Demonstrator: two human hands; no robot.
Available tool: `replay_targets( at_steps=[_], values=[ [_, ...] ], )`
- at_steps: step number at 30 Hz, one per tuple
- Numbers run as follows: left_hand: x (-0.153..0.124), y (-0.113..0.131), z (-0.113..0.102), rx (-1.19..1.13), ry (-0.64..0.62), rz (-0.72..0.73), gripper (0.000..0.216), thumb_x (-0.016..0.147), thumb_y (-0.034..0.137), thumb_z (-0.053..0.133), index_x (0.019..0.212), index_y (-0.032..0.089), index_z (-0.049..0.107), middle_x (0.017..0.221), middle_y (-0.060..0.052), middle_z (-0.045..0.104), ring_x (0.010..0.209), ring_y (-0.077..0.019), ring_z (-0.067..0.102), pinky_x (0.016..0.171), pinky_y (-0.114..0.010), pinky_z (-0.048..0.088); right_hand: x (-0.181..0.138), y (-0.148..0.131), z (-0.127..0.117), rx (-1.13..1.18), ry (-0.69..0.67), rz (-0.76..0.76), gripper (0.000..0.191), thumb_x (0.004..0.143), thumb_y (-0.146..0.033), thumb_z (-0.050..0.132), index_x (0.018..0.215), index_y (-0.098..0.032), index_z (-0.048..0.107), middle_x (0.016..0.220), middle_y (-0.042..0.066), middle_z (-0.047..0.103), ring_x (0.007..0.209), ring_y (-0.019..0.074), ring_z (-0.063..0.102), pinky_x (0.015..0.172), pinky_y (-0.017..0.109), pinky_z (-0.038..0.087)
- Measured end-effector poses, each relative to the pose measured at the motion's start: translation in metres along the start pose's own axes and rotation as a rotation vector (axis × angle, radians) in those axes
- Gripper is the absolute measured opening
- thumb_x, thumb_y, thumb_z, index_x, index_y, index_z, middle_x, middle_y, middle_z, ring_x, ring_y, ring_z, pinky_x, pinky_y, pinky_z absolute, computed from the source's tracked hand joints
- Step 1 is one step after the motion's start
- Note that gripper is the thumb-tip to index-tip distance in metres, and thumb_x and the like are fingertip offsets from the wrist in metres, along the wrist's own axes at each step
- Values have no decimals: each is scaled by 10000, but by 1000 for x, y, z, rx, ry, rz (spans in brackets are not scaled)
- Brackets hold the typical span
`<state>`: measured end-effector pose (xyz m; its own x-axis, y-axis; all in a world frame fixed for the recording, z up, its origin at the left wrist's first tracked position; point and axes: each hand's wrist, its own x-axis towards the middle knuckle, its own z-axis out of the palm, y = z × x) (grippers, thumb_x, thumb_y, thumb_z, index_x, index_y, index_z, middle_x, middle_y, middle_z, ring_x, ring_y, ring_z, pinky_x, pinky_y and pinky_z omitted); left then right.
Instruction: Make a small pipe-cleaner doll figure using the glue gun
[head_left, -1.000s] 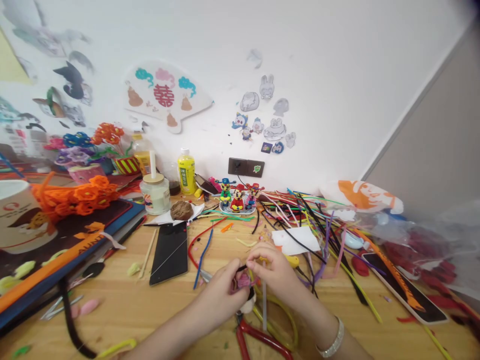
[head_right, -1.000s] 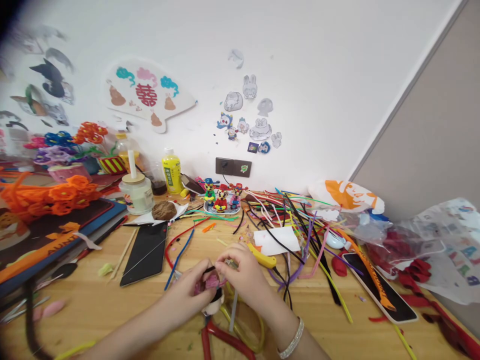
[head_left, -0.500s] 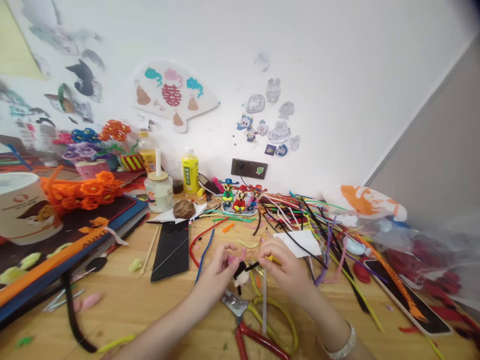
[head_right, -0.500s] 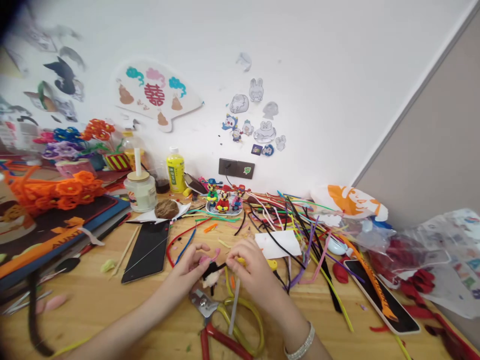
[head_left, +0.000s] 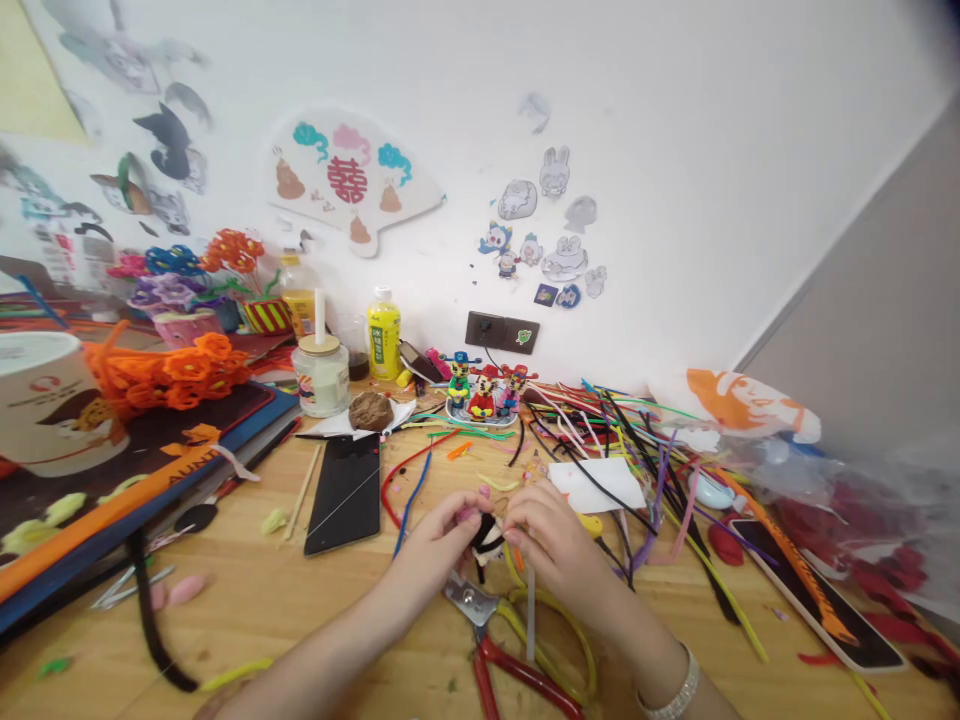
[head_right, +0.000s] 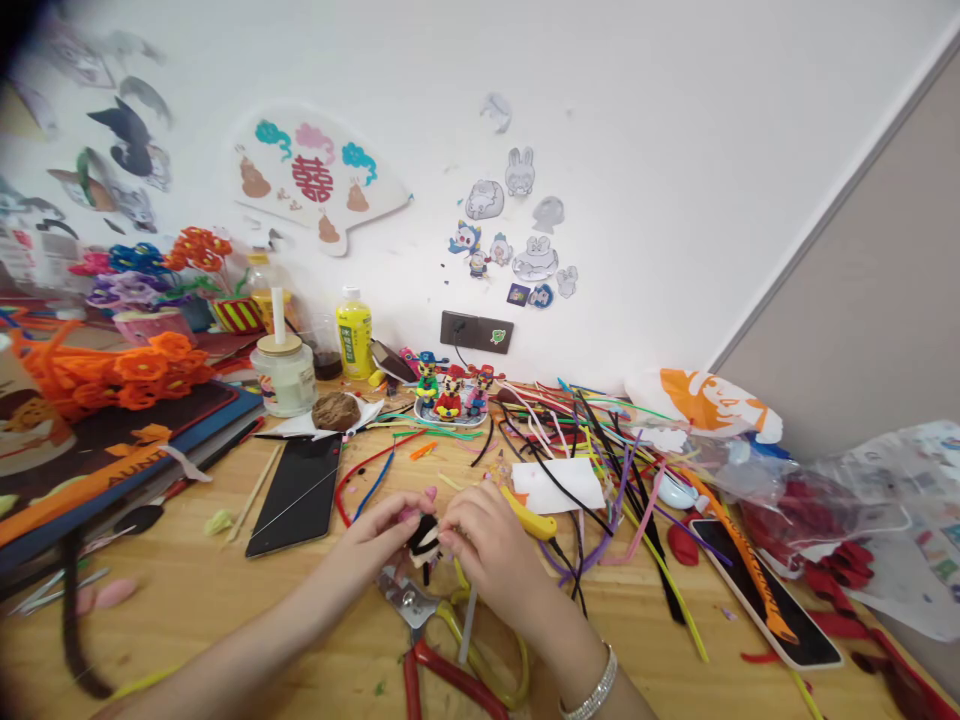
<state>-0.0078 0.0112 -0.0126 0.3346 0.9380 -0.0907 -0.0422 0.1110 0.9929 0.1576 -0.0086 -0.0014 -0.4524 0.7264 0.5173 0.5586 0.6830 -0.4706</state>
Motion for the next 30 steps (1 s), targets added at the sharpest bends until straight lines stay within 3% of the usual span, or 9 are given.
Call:
replay_targets(
  at_steps=[7,16,23,30],
  values=[
    [-5,7,1,-21,-26,-28,249,636,342,572,813,171,534,636,49,470,512,-86,438,463,-198,349,0,1,1,-8,38,17,97,851,-183,430,787,-204,499,812,26,545,807,160,479,733,313,379],
    [-6,9,-2,8,-168,-4,372,586,315,630,905,174,501,778,16,513,515,-74,437,493,-214,343,-1,10,-2,61,77,35,117,860,-225,411,785,-205,499,802,28,537,813,163,480,758,328,379],
    [-9,11,0,35,-162,58,355,569,237,649,895,178,521,897,-10,530,600,-85,428,548,-214,338,0,10,-5,106,92,46,145,862,-263,406,775,-205,506,789,29,531,800,166,477,731,321,383],
    [-10,11,2,69,-180,62,373,562,185,624,916,184,509,887,-11,542,618,-94,433,563,-214,340,-1,11,-6,80,75,41,134,859,-252,413,789,-206,517,802,25,542,804,165,481,761,338,365]
  ],
)
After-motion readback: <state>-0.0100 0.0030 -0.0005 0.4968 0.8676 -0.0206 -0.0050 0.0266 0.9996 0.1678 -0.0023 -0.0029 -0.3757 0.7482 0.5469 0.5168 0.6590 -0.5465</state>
